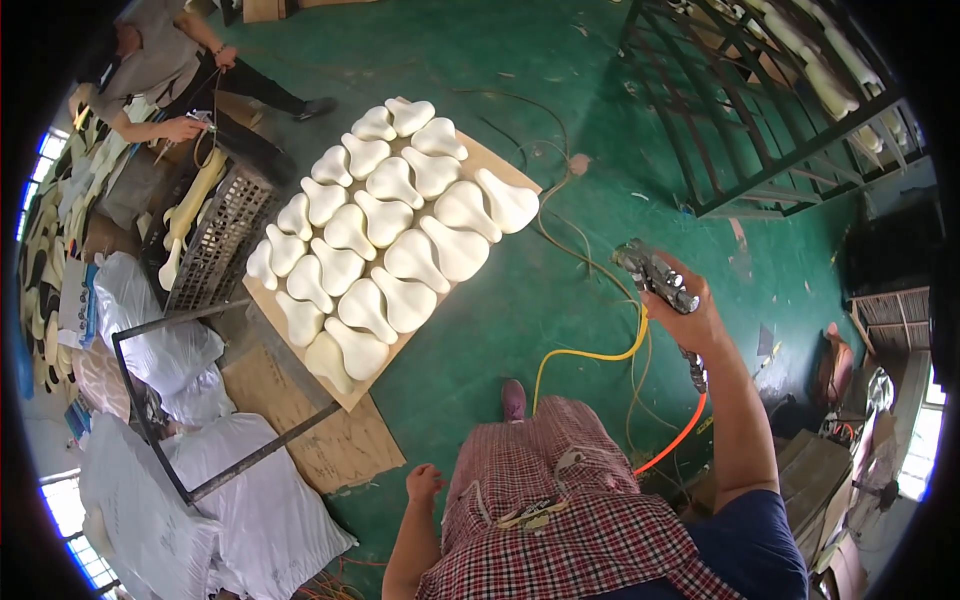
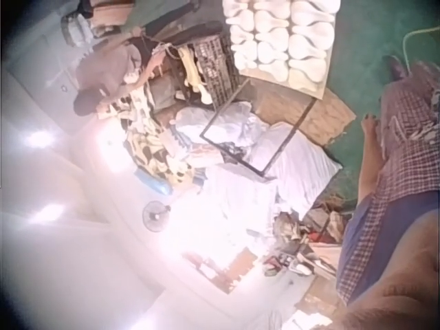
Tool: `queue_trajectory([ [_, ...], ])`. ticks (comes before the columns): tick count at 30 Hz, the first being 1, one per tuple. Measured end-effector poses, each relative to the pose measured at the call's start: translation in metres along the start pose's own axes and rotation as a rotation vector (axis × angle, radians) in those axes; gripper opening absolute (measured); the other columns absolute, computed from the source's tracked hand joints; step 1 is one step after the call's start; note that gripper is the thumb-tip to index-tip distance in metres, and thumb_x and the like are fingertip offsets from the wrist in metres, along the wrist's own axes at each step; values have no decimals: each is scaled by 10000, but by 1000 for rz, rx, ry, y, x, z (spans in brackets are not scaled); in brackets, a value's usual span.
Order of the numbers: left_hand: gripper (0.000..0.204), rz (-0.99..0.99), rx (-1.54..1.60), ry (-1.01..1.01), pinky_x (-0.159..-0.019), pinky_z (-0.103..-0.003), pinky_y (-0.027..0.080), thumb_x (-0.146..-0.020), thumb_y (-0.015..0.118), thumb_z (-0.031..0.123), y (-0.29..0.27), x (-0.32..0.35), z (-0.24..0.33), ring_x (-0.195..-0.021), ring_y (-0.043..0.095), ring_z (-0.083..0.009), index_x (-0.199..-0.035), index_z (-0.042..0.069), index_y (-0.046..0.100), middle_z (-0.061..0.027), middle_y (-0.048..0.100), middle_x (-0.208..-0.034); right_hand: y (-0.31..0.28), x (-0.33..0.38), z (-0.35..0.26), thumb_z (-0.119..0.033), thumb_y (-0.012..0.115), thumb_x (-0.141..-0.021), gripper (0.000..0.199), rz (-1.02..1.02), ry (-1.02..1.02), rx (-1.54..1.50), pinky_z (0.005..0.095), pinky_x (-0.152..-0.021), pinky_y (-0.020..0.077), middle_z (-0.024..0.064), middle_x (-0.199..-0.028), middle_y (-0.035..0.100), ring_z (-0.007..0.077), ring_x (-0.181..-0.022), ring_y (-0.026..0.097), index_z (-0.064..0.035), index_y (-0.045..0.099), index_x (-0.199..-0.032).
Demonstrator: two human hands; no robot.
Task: Applying a spray coating or adhesive to bicycle saddle foam parts and placing them onto storage racks.
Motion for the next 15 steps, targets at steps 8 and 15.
queue_trajectory([
  [8, 298, 12, -41, -8, -499, -282, 449, -783, 512, 162, 15, 6, 19, -647, 600, -223, -1038, 9, 508, -126, 579, -898, 0, 12, 34, -87, 594, -693, 417, -48, 95, 102, 257, -653, 429, 74, -774, 576, 111, -687, 511, -17, 493, -1091],
  [15, 283, 2, -89, 2, -506, -286, 449, -791, 494, 172, 19, 0, 31, -640, 596, -215, -1028, 20, 513, -116, 578, -874, -2, -5, 21, -82, 593, -690, 414, 16, 30, 44, 257, -644, 429, 80, -756, 569, 109, -676, 508, -12, 493, -1085],
])
Point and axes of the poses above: each hand's wrist, its own x-axis away from the middle knuckle, its own y-axis out of the palm, z = x × y, the point moved 9 cm from there along -x, towards the middle knuckle
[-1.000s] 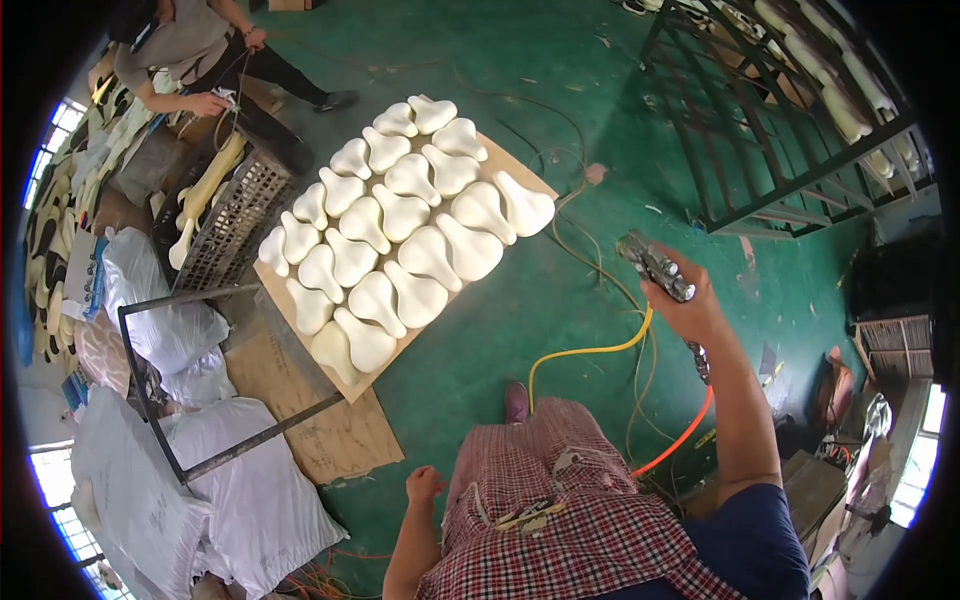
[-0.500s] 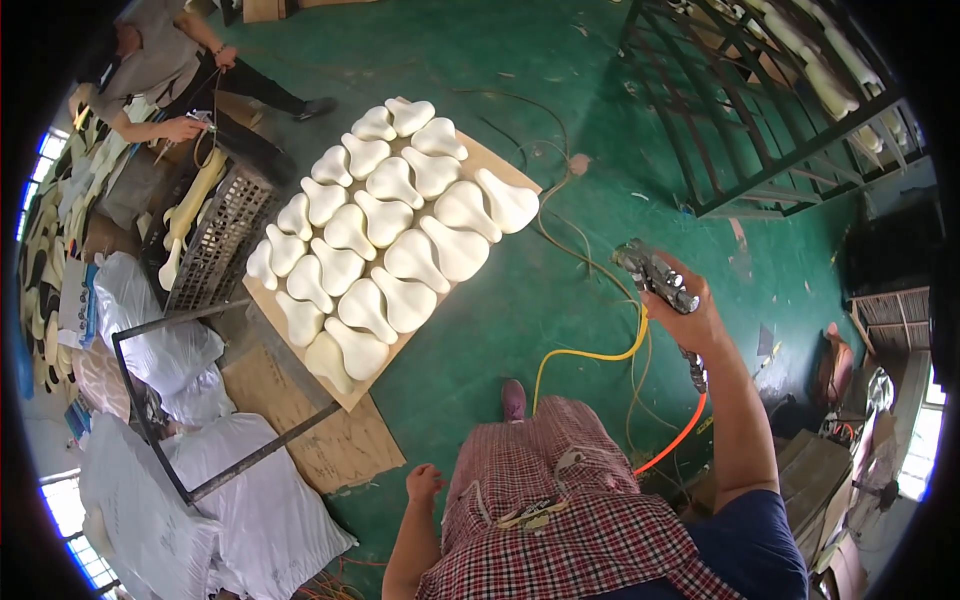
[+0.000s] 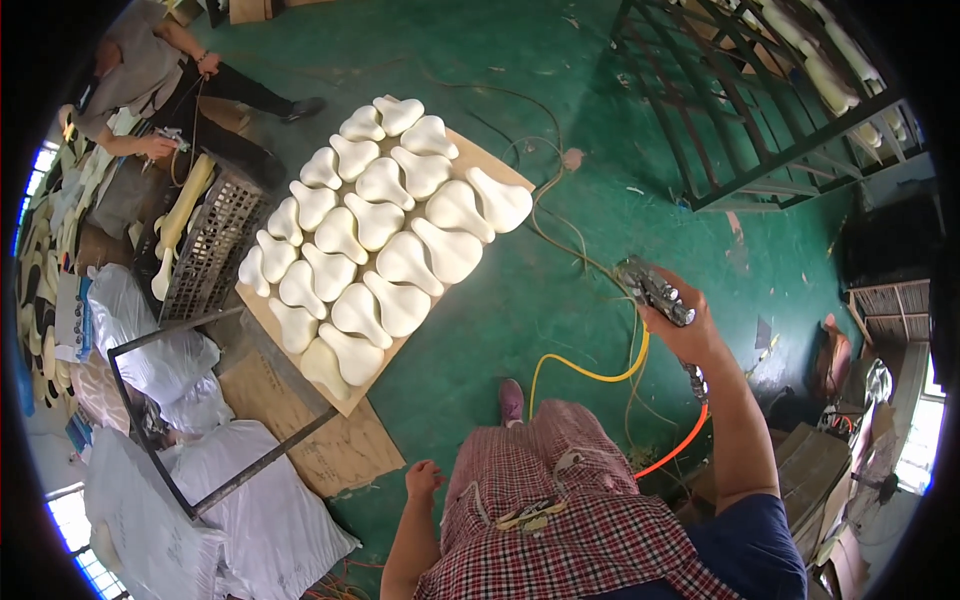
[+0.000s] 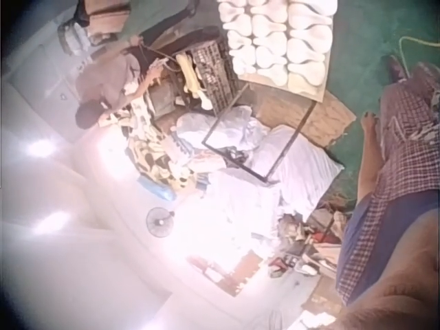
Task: Applying a spray coating or adhesive to bicycle saddle foam parts and placing them onto storage racks.
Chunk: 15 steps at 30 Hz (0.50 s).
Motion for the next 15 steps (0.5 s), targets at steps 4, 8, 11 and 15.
queue_trajectory([
  [4, 293, -9, 23, 20, -505, -289, 448, -791, 493, 167, 0, -10, 2, -639, 594, -216, -1041, 15, 503, -114, 576, -870, 2, -9, 0, -79, 593, -691, 414, -48, 1, 64, 254, -651, 429, 82, -762, 571, 108, -683, 509, -15, 492, -1087],
  [8, 290, 1, 33, 30, -519, -301, 459, -788, 498, 158, 3, -13, 16, -639, 591, -231, -1039, 13, 500, -122, 573, -871, 4, -34, -26, -87, 599, -690, 432, -37, -54, 82, 258, -663, 433, 87, -772, 576, 114, -690, 518, -25, 489, -1102],
  [11, 291, 16, 73, 24, -530, -315, 468, -789, 502, 160, 2, -18, 18, -641, 591, -239, -1036, 5, 500, -127, 575, -867, 17, -57, -56, -94, 603, -688, 440, -53, -149, 79, 263, -667, 434, 89, -773, 578, 121, -688, 521, -25, 488, -1108],
  [15, 291, 55, 98, -21, -531, -323, 471, -785, 511, 155, -6, -25, 16, -640, 590, -237, -1025, -9, 507, -135, 581, -857, 34, -97, -76, -105, 608, -686, 445, -88, -104, 90, 265, -680, 433, 88, -789, 585, 124, -699, 522, -33, 491, -1109],
])
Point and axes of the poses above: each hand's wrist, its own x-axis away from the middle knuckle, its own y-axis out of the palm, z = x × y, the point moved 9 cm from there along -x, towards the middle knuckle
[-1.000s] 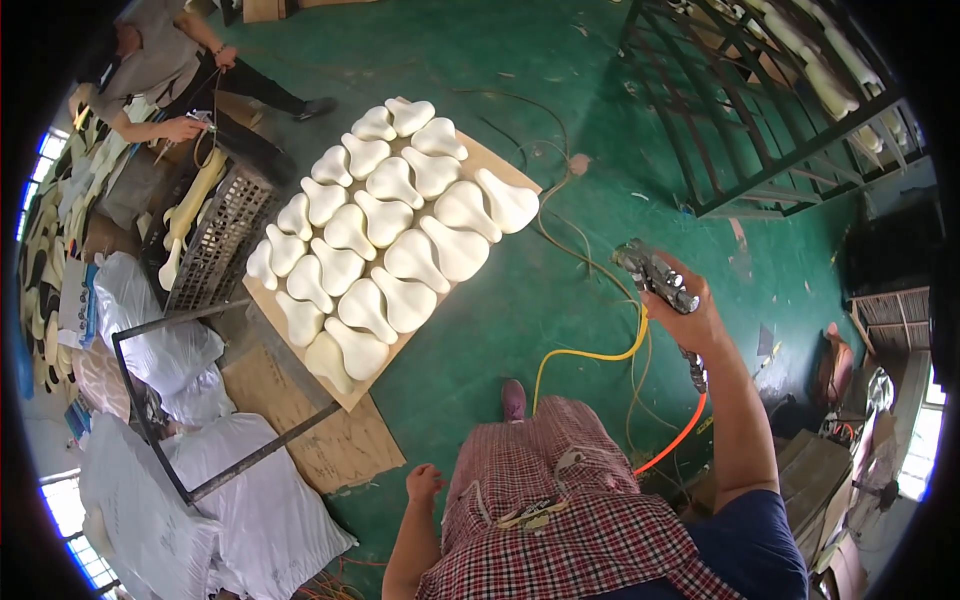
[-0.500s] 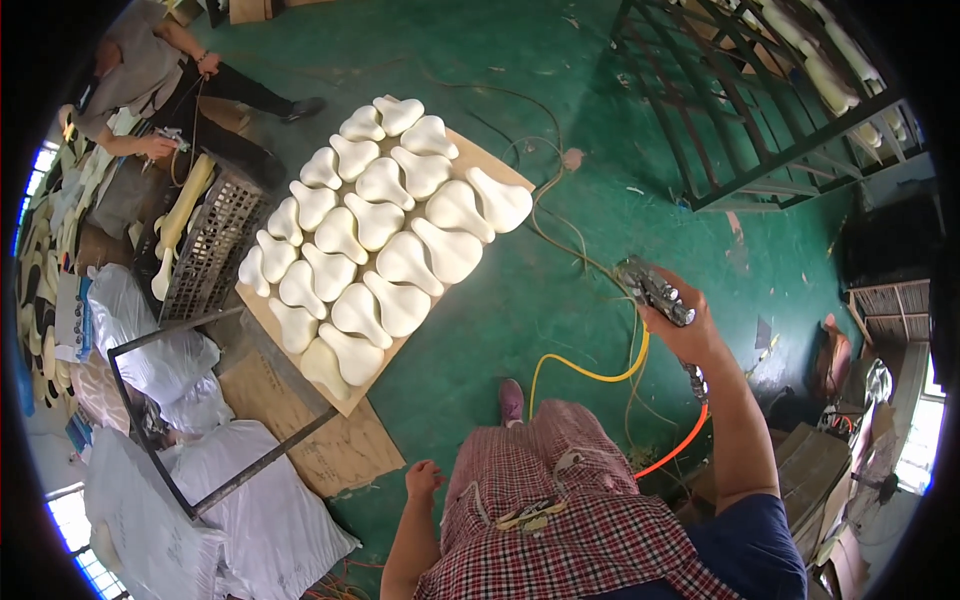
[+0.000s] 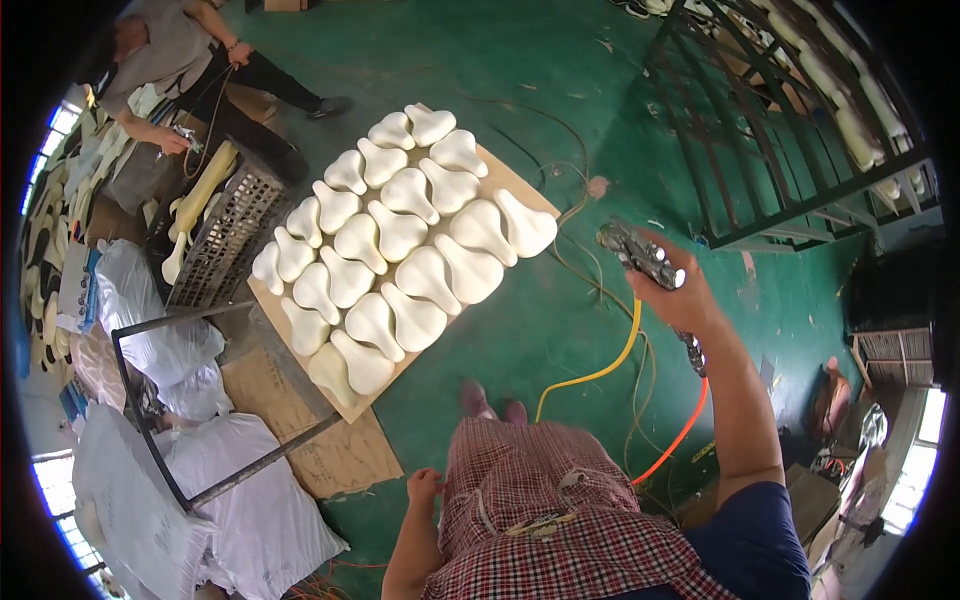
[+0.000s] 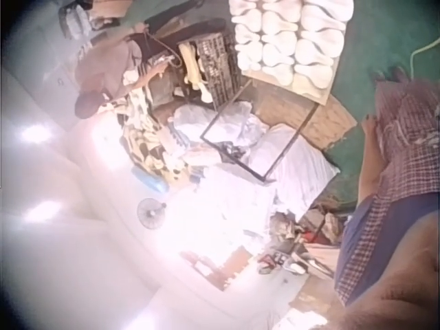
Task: Applying a spray coating or adhesive to bicycle saddle foam parts and placing them onto storage racks.
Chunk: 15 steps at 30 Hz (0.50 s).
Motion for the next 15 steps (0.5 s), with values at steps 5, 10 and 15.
queue_trajectory([
  [5, 258, -13, 7, -50, -525, -317, 469, -779, 519, 140, -4, -11, 3, -639, 589, -230, -984, -17, 524, -133, 586, -849, 13, -61, -34, -117, 600, -688, 427, 31, -96, -57, 263, -691, 431, 79, -816, 599, 126, -714, 532, -50, 504, -1099],
  [10, 226, -7, -11, -117, -513, -296, 466, -770, 530, 125, 3, -24, 40, -650, 590, -213, -948, -15, 537, -113, 590, -835, 26, -103, -36, -113, 594, -689, 417, 1, -61, -40, 259, -694, 433, 82, -820, 598, 123, -725, 536, -45, 507, -1091],
  [15, 306, -84, -258, 144, -519, -296, 436, -791, 473, 134, 2, -65, 93, -603, 572, -186, -1049, -27, 507, -120, 585, -846, 41, -147, -59, -116, 605, -692, 421, -53, -64, -25, 261, -695, 437, 101, -828, 604, 126, -724, 547, -34, 505, -1092],
])
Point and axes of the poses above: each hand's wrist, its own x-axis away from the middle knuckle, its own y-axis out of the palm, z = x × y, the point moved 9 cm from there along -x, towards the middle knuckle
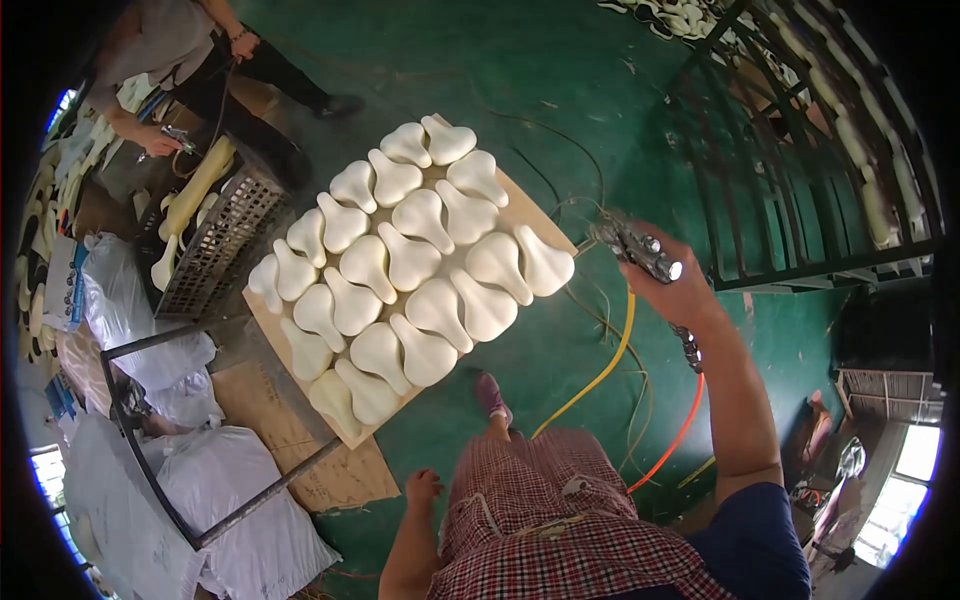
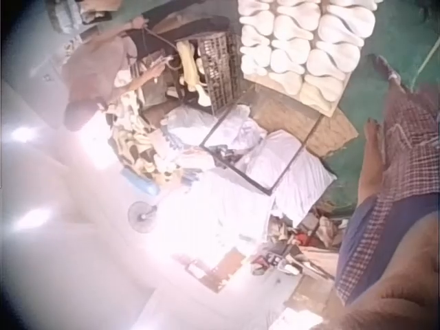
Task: Applying a spray coating or adhesive to bicycle saddle foam parts and placing them onto storage racks.
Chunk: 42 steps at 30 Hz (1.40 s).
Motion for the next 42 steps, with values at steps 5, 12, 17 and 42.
queue_trajectory([
  [5, 303, 16, 298, -132, -541, -305, 430, -802, 477, 143, 3, -8, 64, -624, 568, -182, -1050, -29, 505, -121, 579, -861, 4, -32, -1, -120, 607, -699, 419, 14, -10, 2, 271, -686, 441, 117, -806, 605, 139, -713, 557, -28, 502, -1095],
  [12, 328, -36, 195, -121, -572, -298, 457, -800, 482, 180, 19, -7, 106, -674, 593, -222, -1066, -12, 471, -134, 573, -922, -12, -51, 17, -114, 610, -690, 436, 23, 55, -42, 270, -682, 442, 125, -801, 603, 143, -704, 557, -5, 491, -1095],
  [17, 330, -4, 245, -118, -554, -303, 456, -799, 488, 182, 41, -2, 110, -647, 590, -220, -1065, -12, 475, -137, 579, -898, -29, -48, 33, -100, 605, -684, 436, -6, -71, -7, 270, -679, 441, 120, -814, 598, 132, -705, 546, -7, 489, -1094],
  [42, 324, -268, 870, -197, -718, -370, 454, -824, 495, 211, 396, -189, 221, -797, 525, -245, -1087, 44, 406, -116, 501, -1067, -44, 101, 408, -91, 599, -758, 310, 60, 660, -485, 230, -634, 445, 11, -751, 540, 80, -655, 513, 13, 488, -1028],
])
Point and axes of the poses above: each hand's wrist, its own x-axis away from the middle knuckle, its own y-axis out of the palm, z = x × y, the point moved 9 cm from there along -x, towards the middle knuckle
